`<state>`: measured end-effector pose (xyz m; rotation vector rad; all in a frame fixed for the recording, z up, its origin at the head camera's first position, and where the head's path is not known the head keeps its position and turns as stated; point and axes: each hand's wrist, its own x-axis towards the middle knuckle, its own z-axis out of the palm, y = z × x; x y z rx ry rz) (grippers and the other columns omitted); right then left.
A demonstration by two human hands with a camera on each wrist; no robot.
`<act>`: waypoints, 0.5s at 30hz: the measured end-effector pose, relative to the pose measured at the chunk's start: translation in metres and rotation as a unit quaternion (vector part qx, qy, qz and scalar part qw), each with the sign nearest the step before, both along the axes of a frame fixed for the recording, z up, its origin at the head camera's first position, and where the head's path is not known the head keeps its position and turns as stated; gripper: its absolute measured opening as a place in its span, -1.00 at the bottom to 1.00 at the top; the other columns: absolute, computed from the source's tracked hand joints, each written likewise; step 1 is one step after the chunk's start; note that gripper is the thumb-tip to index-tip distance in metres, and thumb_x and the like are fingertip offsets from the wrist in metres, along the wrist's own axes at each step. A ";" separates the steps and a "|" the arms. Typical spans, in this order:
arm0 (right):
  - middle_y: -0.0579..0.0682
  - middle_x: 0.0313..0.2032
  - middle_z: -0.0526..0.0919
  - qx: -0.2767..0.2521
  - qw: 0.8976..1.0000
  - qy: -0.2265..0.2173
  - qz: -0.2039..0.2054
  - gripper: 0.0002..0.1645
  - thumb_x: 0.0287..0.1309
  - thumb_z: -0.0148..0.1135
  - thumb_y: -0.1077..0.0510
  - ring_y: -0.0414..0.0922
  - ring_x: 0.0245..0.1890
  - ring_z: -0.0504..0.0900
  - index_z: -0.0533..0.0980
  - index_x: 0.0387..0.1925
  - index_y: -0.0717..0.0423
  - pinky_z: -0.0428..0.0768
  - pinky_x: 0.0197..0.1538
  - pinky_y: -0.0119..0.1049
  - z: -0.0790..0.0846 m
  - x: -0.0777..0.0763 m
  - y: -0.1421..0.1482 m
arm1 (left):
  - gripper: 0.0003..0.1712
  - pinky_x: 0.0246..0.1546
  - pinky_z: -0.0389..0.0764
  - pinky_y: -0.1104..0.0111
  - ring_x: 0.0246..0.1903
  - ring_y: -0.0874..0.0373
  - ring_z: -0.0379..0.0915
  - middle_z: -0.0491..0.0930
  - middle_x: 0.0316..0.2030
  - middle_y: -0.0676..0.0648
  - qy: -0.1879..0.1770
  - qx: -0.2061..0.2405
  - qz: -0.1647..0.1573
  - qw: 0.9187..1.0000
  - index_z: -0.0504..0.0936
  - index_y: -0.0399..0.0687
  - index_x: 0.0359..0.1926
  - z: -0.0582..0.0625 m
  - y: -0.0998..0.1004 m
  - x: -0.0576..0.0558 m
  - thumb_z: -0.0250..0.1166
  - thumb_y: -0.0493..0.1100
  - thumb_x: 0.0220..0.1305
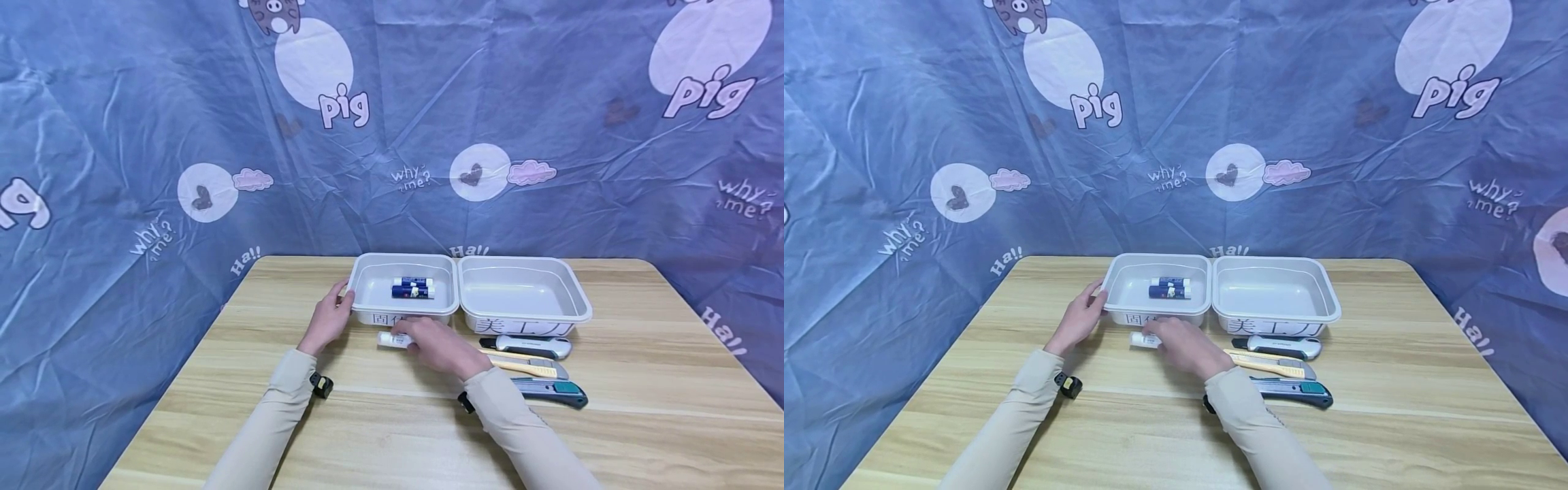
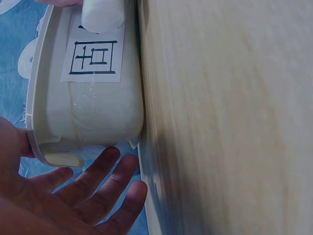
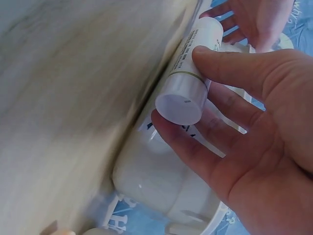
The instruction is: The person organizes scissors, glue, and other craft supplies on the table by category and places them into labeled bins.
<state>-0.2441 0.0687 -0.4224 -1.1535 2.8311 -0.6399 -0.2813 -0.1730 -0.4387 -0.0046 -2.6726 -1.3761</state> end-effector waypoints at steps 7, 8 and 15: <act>-0.06 0.10 0.64 -0.006 1.000 0.005 0.009 -0.43 0.06 0.34 0.38 -0.07 0.07 0.62 0.53 0.15 0.01 0.54 0.14 -0.16 0.007 0.004 -0.002 | -0.47 -0.20 0.53 0.24 -0.24 0.03 0.60 0.68 -0.19 -0.19 -0.003 -0.002 0.003 1.000 0.34 0.06 0.39 0.000 0.000 0.000 -0.04 0.07 0.50; -0.06 0.10 0.64 -0.006 1.000 0.006 0.009 -0.43 0.07 0.33 0.38 -0.07 0.07 0.62 0.53 0.15 0.01 0.54 0.14 -0.17 0.008 0.004 -0.002 | -0.47 -0.21 0.53 0.24 -0.24 0.04 0.60 0.68 -0.19 -0.19 -0.004 -0.001 0.002 1.000 0.34 0.07 0.39 0.000 0.000 0.000 -0.03 0.07 0.49; -0.09 0.10 0.63 -0.012 1.000 0.007 0.013 -0.45 0.11 0.31 0.36 -0.11 0.09 0.60 0.53 0.14 -0.05 0.53 0.16 -0.19 0.013 0.005 -0.001 | -0.47 -0.24 0.54 0.27 -0.22 0.04 0.60 0.68 -0.16 -0.19 -0.007 0.001 -0.003 1.000 0.33 0.11 0.40 -0.001 -0.001 -0.001 -0.05 0.09 0.50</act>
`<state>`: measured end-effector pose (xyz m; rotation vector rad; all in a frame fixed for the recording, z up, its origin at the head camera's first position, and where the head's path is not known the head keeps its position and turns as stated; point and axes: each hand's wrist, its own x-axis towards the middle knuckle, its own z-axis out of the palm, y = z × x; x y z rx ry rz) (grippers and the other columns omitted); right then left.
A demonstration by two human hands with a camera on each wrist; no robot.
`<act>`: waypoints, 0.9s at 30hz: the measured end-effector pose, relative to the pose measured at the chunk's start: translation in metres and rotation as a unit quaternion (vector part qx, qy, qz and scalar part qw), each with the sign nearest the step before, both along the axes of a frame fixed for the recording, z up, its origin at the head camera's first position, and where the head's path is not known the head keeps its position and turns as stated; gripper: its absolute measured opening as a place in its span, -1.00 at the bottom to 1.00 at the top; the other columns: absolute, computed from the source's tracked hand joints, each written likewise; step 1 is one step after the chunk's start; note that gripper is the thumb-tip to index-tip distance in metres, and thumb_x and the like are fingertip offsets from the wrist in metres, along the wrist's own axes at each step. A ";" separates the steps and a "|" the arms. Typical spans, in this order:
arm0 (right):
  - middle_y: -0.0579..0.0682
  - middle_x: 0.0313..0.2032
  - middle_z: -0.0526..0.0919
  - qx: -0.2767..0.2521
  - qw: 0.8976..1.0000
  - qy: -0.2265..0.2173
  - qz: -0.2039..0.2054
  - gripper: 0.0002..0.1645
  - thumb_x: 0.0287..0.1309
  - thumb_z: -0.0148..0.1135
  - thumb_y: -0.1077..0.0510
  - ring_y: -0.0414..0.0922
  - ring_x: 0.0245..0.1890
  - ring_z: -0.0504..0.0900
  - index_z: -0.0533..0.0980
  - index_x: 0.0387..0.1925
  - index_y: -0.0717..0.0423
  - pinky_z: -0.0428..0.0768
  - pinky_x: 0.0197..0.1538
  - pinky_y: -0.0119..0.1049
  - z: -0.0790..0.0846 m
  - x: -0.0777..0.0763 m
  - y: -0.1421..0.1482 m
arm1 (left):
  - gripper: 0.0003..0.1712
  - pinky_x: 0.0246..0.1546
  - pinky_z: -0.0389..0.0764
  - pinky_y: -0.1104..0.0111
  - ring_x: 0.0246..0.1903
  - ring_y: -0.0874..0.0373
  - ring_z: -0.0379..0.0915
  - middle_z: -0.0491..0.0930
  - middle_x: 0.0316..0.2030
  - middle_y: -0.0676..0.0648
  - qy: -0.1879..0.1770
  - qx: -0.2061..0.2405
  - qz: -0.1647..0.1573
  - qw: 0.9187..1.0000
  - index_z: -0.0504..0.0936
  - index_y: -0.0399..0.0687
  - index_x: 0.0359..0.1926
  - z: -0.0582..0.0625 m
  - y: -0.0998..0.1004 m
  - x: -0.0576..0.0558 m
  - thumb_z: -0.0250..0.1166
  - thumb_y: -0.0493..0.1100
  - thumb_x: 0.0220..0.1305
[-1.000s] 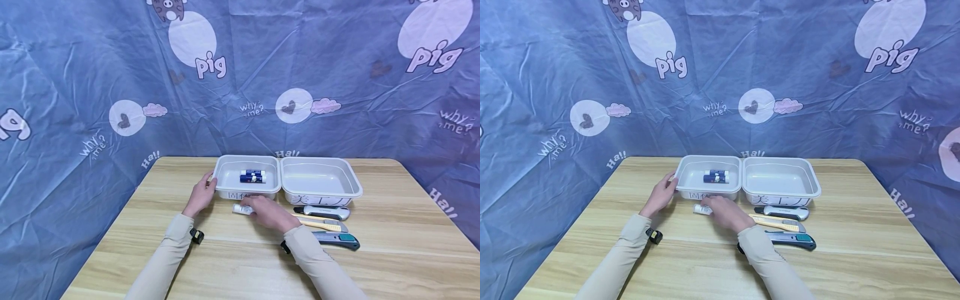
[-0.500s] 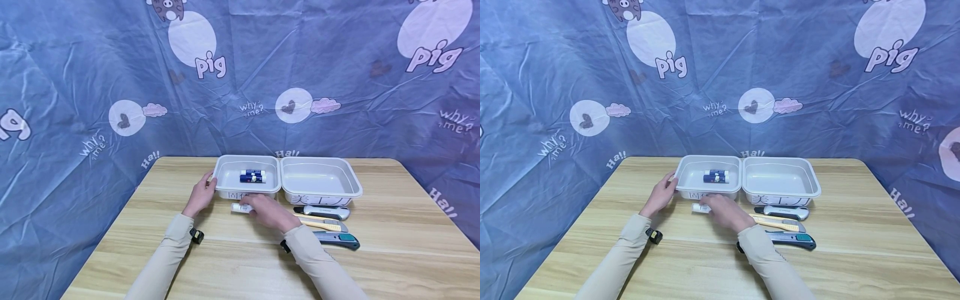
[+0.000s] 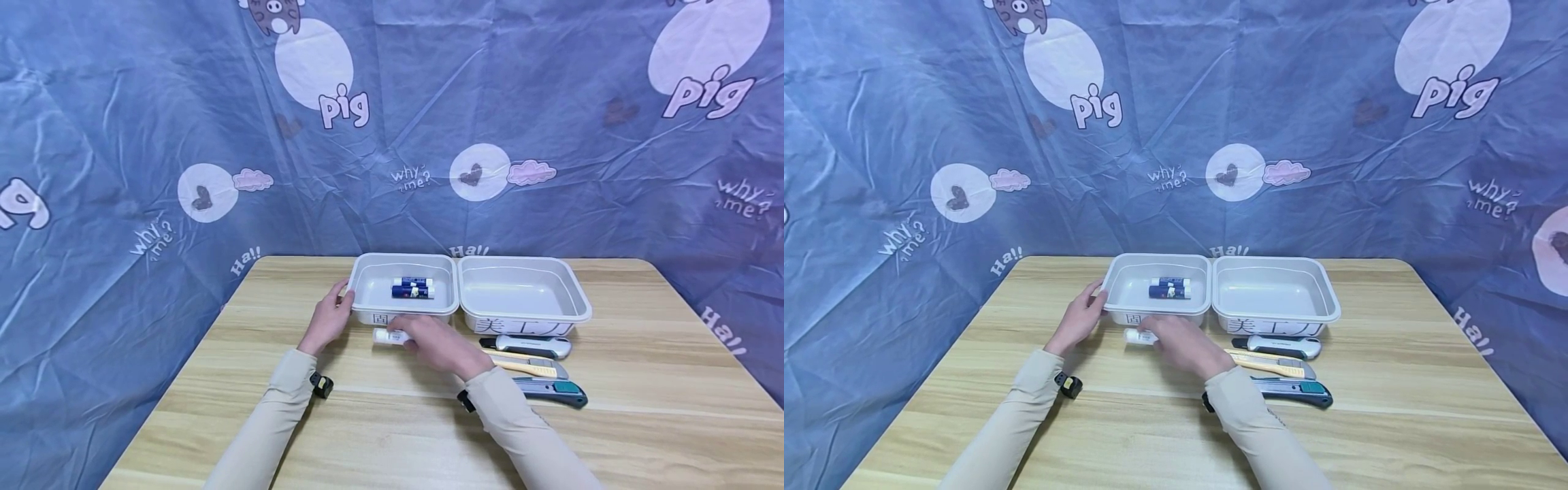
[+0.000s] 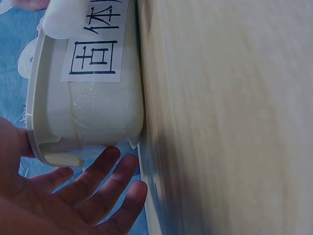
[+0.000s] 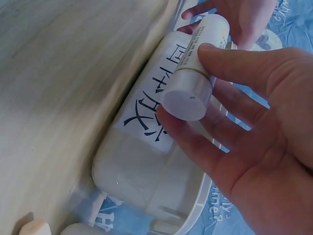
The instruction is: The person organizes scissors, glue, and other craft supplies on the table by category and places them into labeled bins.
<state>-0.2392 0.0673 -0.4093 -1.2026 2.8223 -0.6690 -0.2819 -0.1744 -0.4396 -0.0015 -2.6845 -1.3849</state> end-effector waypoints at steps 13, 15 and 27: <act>-0.11 0.08 0.65 -0.021 0.999 0.030 0.017 -0.47 0.10 0.33 0.36 -0.14 0.10 0.60 0.54 0.13 0.00 0.49 0.20 -0.23 0.004 -0.005 0.004 | -0.47 -0.19 0.53 0.24 -0.23 0.04 0.60 0.68 -0.18 -0.18 0.003 -0.003 0.004 1.000 0.34 0.11 0.39 -0.001 0.000 -0.001 -0.05 0.10 0.49; -0.11 0.08 0.64 -0.022 0.999 0.028 0.017 -0.47 0.11 0.33 0.36 -0.14 0.10 0.60 0.54 0.13 0.00 0.50 0.20 -0.23 0.005 -0.005 0.004 | -0.47 -0.18 0.53 0.23 -0.23 0.03 0.60 0.68 -0.18 -0.18 0.003 -0.003 0.004 1.000 0.34 0.11 0.39 -0.001 0.000 -0.001 -0.04 0.10 0.49; -0.10 0.07 0.66 -0.027 0.998 0.049 0.017 -0.50 0.12 0.33 0.33 -0.12 0.07 0.62 0.55 0.11 -0.02 0.53 0.15 -0.22 0.012 -0.004 0.007 | -0.46 -0.13 0.54 0.20 -0.20 0.02 0.60 0.68 -0.15 -0.20 -0.004 0.004 0.003 1.000 0.33 0.12 0.40 0.000 0.000 0.000 -0.05 0.10 0.49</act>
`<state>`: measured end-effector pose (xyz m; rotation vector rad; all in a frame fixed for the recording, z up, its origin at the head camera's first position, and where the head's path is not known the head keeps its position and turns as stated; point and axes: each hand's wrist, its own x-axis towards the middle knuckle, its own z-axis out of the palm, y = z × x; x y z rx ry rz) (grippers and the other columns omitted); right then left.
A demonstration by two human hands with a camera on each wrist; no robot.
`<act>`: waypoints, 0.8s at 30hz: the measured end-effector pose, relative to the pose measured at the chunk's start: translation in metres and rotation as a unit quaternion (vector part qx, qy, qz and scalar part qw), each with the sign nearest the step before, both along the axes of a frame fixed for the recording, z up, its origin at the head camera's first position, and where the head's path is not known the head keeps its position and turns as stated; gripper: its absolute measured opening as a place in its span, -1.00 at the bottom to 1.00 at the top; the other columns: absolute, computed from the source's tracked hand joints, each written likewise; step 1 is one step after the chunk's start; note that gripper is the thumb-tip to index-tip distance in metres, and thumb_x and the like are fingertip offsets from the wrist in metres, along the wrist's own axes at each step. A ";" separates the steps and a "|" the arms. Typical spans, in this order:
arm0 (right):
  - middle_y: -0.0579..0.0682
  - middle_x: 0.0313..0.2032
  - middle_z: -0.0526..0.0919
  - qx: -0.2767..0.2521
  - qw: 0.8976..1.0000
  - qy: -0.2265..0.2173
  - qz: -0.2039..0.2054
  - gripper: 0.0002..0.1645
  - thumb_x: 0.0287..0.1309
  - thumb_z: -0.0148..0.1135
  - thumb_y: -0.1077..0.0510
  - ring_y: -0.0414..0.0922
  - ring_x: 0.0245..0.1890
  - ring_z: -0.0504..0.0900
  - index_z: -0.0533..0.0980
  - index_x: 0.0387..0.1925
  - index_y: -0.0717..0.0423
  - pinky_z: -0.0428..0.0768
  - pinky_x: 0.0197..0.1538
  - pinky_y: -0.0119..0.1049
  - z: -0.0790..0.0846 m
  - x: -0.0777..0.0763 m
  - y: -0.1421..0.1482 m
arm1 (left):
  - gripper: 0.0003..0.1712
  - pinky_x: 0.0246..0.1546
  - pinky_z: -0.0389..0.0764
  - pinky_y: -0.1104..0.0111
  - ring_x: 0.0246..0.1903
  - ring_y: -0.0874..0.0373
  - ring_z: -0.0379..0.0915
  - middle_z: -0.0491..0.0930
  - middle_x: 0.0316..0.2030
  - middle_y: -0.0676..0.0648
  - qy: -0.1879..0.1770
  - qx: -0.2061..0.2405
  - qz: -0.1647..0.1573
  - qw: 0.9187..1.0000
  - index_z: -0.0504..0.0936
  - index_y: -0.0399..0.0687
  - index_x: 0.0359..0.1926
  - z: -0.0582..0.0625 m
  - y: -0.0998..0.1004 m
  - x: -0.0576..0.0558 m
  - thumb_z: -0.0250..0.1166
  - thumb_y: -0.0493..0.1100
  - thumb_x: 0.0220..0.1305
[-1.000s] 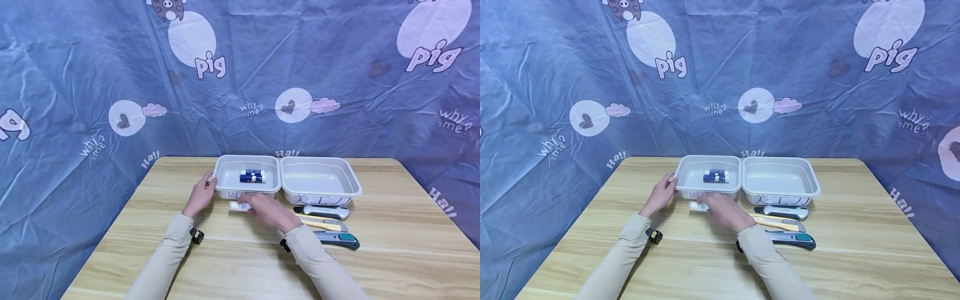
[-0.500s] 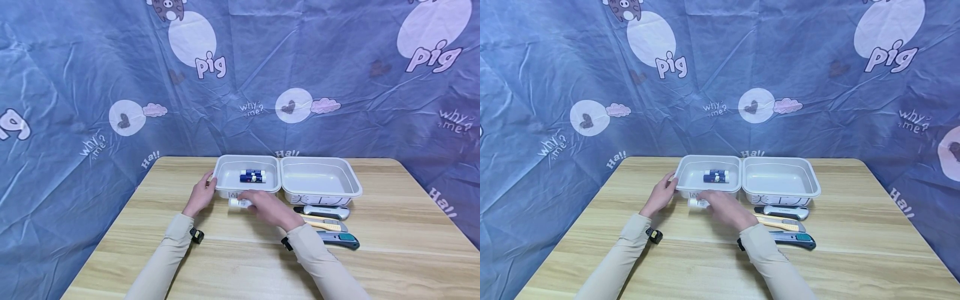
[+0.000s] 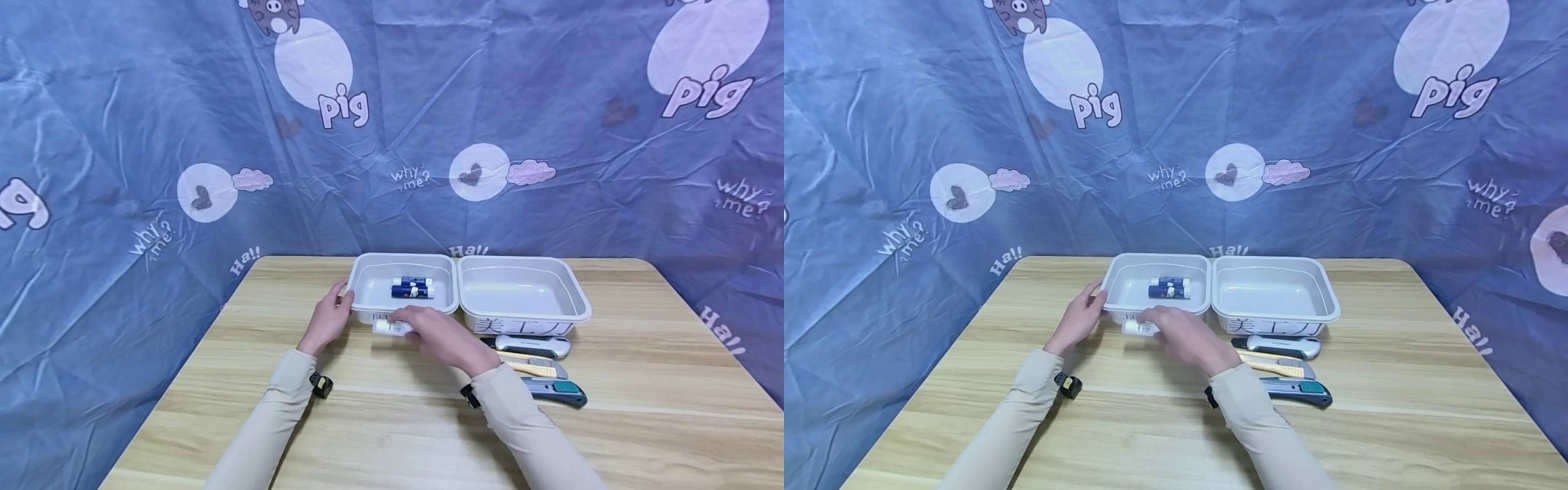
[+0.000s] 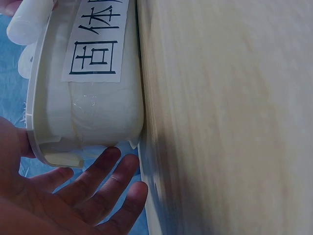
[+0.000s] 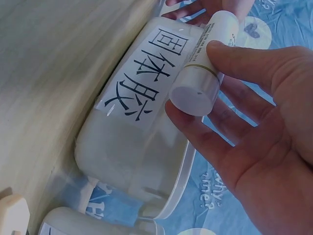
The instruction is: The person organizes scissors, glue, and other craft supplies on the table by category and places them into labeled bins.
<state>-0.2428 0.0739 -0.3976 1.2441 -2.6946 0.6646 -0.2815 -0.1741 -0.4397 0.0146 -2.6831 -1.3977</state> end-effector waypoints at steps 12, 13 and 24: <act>-0.07 0.09 0.64 -0.011 1.000 0.019 -0.005 -0.49 0.09 0.36 0.34 -0.08 0.14 0.58 0.55 0.11 0.01 0.49 0.21 -0.19 0.005 -0.001 0.004 | -0.45 -0.17 0.53 0.24 -0.20 0.02 0.61 0.68 -0.14 -0.19 0.000 0.000 -0.002 1.000 0.32 0.10 0.40 0.000 0.000 0.000 -0.05 0.11 0.49; -0.06 0.09 0.64 -0.014 1.000 0.021 -0.004 -0.49 0.08 0.36 0.35 -0.08 0.14 0.58 0.55 0.10 0.02 0.49 0.21 -0.18 0.005 -0.001 0.004 | -0.45 -0.18 0.53 0.25 -0.21 0.03 0.61 0.68 -0.14 -0.19 0.000 -0.001 -0.002 1.000 0.32 0.10 0.40 0.000 0.000 0.000 -0.06 0.11 0.49; -0.06 0.10 0.63 -0.016 1.000 0.016 -0.011 -0.50 0.10 0.34 0.34 -0.08 0.15 0.57 0.55 0.11 0.02 0.48 0.23 -0.18 0.011 -0.001 0.007 | -0.46 -0.17 0.53 0.23 -0.23 0.03 0.60 0.68 -0.18 -0.19 0.000 0.001 0.000 1.000 0.33 0.10 0.40 -0.001 0.000 -0.001 -0.05 0.09 0.49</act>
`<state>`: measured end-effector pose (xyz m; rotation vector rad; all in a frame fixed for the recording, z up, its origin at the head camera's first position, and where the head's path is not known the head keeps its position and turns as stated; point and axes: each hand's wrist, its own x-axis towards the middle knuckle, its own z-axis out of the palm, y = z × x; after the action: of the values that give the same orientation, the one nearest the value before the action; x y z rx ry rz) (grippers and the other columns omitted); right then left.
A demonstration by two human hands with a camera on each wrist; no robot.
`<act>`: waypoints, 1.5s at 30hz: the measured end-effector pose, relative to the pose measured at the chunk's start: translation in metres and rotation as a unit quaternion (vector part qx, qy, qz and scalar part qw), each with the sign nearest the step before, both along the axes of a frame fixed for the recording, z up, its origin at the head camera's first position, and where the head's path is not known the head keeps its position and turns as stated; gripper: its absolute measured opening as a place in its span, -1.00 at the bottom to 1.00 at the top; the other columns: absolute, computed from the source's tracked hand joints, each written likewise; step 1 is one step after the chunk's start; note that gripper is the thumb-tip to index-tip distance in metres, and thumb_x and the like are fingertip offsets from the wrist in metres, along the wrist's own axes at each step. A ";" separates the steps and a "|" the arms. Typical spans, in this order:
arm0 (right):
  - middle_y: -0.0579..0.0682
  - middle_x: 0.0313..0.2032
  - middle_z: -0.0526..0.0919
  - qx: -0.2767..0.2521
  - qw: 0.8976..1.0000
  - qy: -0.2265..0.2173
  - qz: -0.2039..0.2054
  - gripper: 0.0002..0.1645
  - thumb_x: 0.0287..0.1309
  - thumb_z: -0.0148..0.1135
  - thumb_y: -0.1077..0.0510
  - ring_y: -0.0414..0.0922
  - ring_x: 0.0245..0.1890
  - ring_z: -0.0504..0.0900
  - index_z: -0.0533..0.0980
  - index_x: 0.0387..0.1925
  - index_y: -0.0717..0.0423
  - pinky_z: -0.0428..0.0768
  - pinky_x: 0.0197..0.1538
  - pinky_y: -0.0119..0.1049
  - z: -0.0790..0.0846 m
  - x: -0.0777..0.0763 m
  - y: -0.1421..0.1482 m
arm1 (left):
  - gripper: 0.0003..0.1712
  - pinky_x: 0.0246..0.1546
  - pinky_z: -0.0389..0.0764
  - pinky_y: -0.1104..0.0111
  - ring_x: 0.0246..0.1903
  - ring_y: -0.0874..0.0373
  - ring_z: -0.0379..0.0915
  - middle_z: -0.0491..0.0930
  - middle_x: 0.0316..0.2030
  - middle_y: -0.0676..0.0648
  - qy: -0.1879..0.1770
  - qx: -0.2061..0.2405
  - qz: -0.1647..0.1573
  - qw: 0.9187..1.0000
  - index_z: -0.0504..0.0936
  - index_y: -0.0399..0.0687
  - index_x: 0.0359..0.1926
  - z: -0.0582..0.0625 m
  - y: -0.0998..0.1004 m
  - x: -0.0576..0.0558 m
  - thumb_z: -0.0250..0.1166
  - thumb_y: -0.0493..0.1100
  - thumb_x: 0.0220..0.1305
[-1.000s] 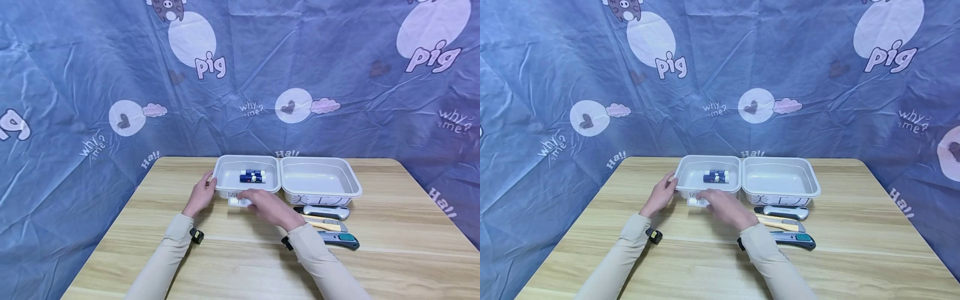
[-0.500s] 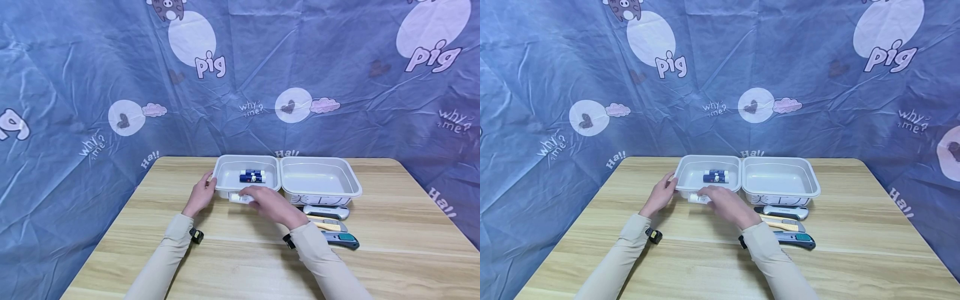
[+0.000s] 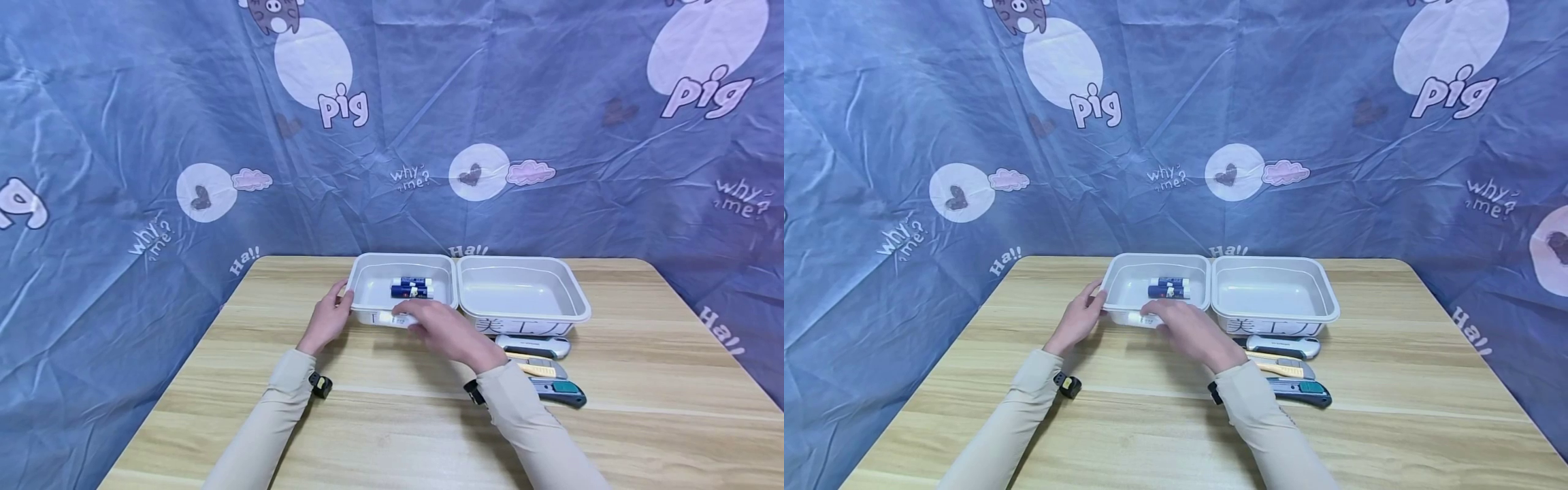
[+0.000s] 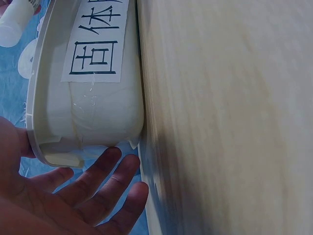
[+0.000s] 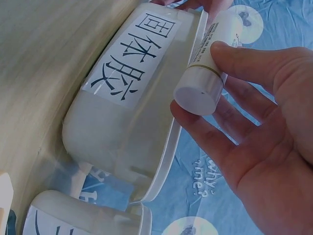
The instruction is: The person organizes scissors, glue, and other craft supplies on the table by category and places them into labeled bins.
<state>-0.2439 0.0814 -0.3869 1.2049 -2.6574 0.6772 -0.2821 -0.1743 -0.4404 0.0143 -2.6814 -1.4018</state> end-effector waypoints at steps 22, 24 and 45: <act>-0.04 0.04 0.66 -0.029 0.999 0.013 -0.009 -0.51 0.09 0.31 0.40 -0.10 0.10 0.60 0.55 0.07 0.03 0.52 0.17 -0.18 0.007 -0.001 0.008 | -0.46 -0.23 0.50 0.28 -0.27 0.07 0.59 0.68 -0.22 -0.16 0.003 -0.007 0.001 1.000 0.34 0.10 0.39 0.000 0.000 0.000 -0.05 0.10 0.49; -0.04 0.04 0.66 -0.035 0.999 0.009 -0.014 -0.49 0.08 0.31 0.41 -0.09 0.10 0.60 0.55 0.08 0.03 0.52 0.17 -0.17 0.008 -0.001 0.009 | -0.46 -0.23 0.50 0.28 -0.27 0.06 0.59 0.68 -0.22 -0.15 0.002 -0.007 0.002 1.000 0.34 0.11 0.39 0.000 0.000 0.000 -0.05 0.10 0.49; -0.01 0.00 0.67 -0.080 0.996 0.004 -0.035 -0.54 0.12 0.30 0.41 -0.05 0.05 0.63 0.55 0.06 0.06 0.53 0.16 -0.15 0.008 -0.013 0.025 | -0.48 -0.31 0.48 0.32 -0.30 0.07 0.57 0.67 -0.25 -0.15 0.003 -0.005 0.002 1.000 0.35 0.12 0.39 0.001 0.000 0.000 -0.05 0.09 0.49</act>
<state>-0.2568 0.1059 -0.3792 1.0662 -2.5681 0.8523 -0.2818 -0.1740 -0.4397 0.0131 -2.6816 -1.3845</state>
